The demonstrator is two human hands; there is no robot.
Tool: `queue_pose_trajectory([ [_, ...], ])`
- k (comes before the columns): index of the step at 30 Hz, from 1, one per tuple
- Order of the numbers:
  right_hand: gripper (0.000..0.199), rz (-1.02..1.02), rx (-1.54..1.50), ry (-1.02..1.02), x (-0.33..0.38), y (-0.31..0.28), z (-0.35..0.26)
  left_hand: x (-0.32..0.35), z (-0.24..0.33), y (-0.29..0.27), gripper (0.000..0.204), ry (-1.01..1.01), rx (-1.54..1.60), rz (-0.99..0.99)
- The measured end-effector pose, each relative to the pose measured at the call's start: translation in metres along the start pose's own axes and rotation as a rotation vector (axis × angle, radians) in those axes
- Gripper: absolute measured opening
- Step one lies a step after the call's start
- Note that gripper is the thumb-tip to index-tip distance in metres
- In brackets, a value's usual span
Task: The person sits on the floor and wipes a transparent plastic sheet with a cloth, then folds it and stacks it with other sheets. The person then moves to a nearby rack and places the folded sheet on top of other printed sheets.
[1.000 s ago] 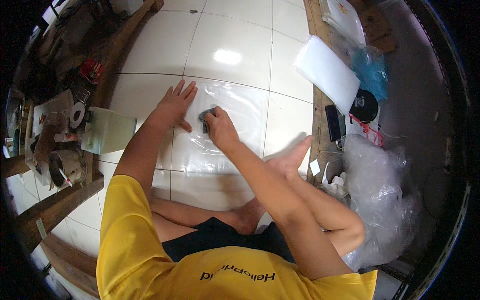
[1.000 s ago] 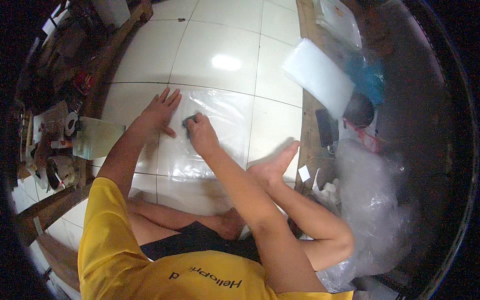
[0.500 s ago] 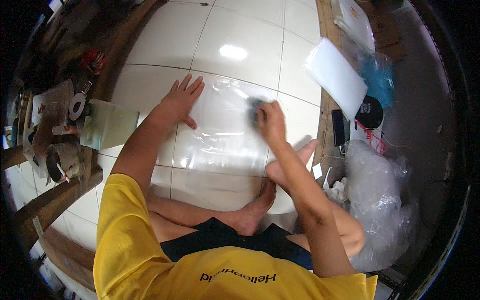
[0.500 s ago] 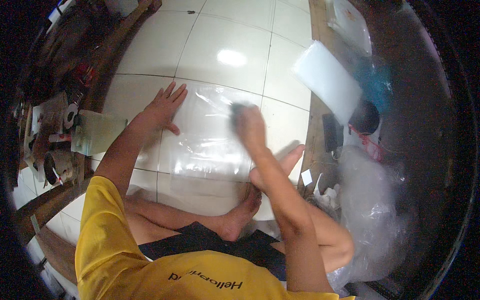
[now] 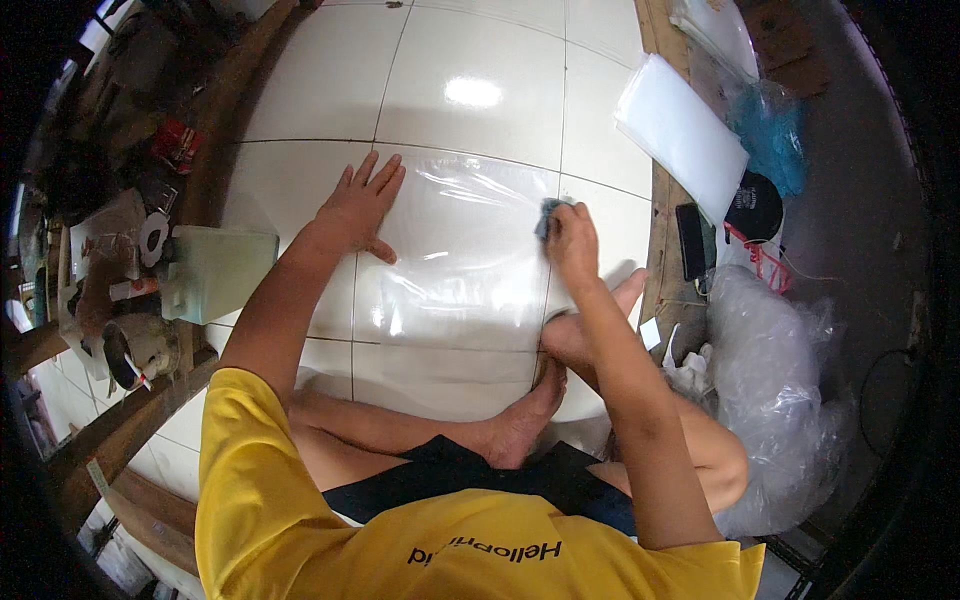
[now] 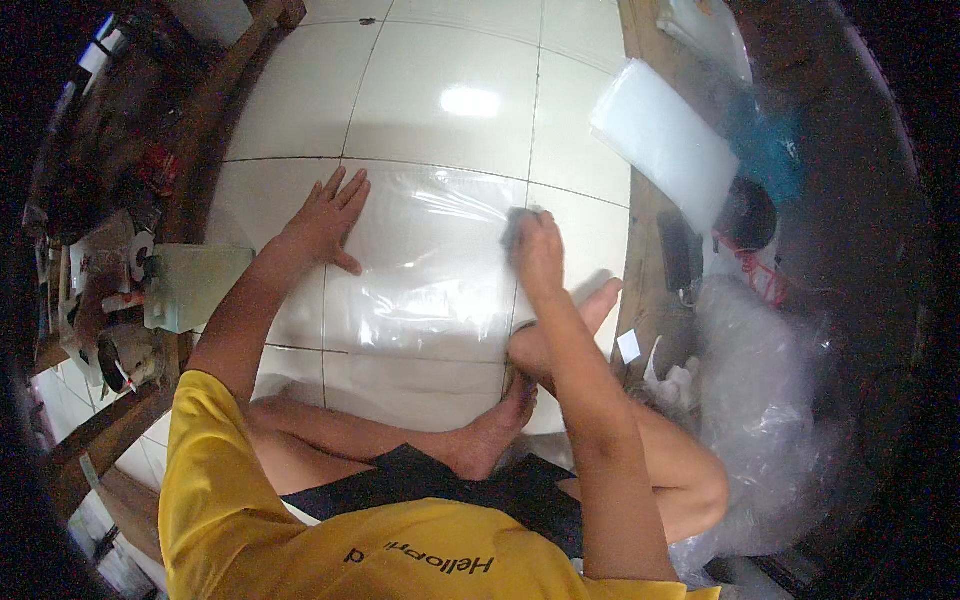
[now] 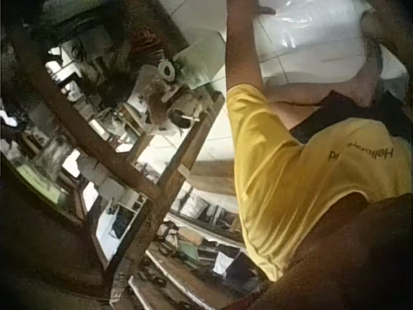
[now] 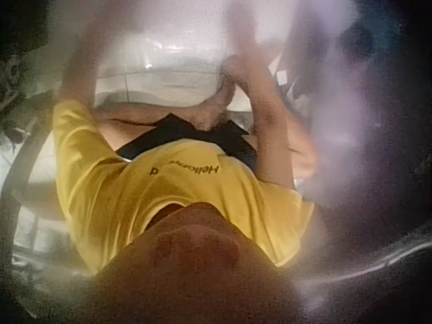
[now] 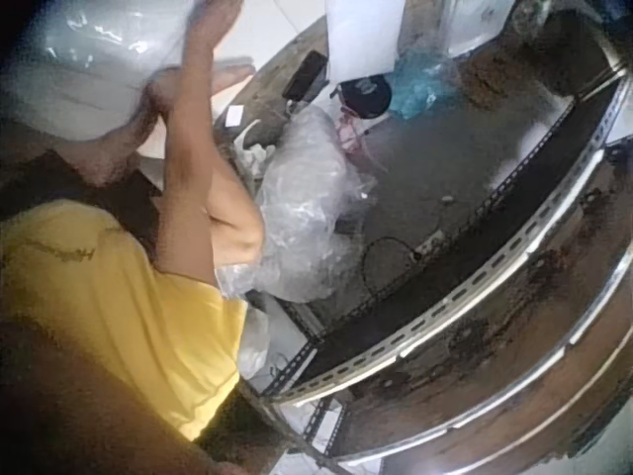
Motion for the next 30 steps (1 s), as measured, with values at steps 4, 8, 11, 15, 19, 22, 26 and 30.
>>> queue_pose_trajectory([
  [4, 0.010, 0.036, -0.124, -0.024, -0.010, 0.004, -0.018, -0.007, 0.000, -0.001, 0.141, 0.006, -0.020, 0.023],
  [8, 0.009, -0.142, -0.323, -0.232, -0.014, 0.090, -0.122, -0.005, 0.000, 0.006, 0.140, 0.004, -0.056, -0.002],
  [11, 0.012, -0.217, -0.300, -0.283, -0.011, 0.121, -0.143, -0.012, -0.001, 0.003, 0.140, -0.005, -0.075, -0.014],
  [15, 0.019, -0.185, -0.079, -0.118, -0.032, 0.087, -0.067, -0.002, 0.001, 0.007, 0.141, -0.003, -0.060, 0.041],
  [19, 0.007, 0.005, 0.011, 0.062, -0.020, -0.008, 0.000, -0.001, 0.001, 0.004, 0.140, 0.001, -0.042, 0.023],
  [22, 0.009, -0.025, -0.085, 0.045, 0.007, -0.020, -0.008, 0.001, 0.005, -0.003, 0.136, -0.008, -0.027, 0.025],
  [26, 0.013, -0.103, -0.352, -0.154, 0.045, 0.026, -0.106, 0.022, 0.009, -0.007, 0.131, -0.076, 0.002, 0.124],
  [30, 0.011, -0.171, -0.377, -0.198, 0.075, 0.069, -0.152, 0.050, 0.023, 0.018, 0.122, 0.044, 0.053, 0.285],
])
Point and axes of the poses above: each hand's wrist, its own x-axis away from the middle knuckle, its own y-axis out of the palm, z = x × y, the point moved 1 cm from there along -x, towards the middle knuckle, and after that the axes turned 13 degrees about -x, right-handed, at the moved point
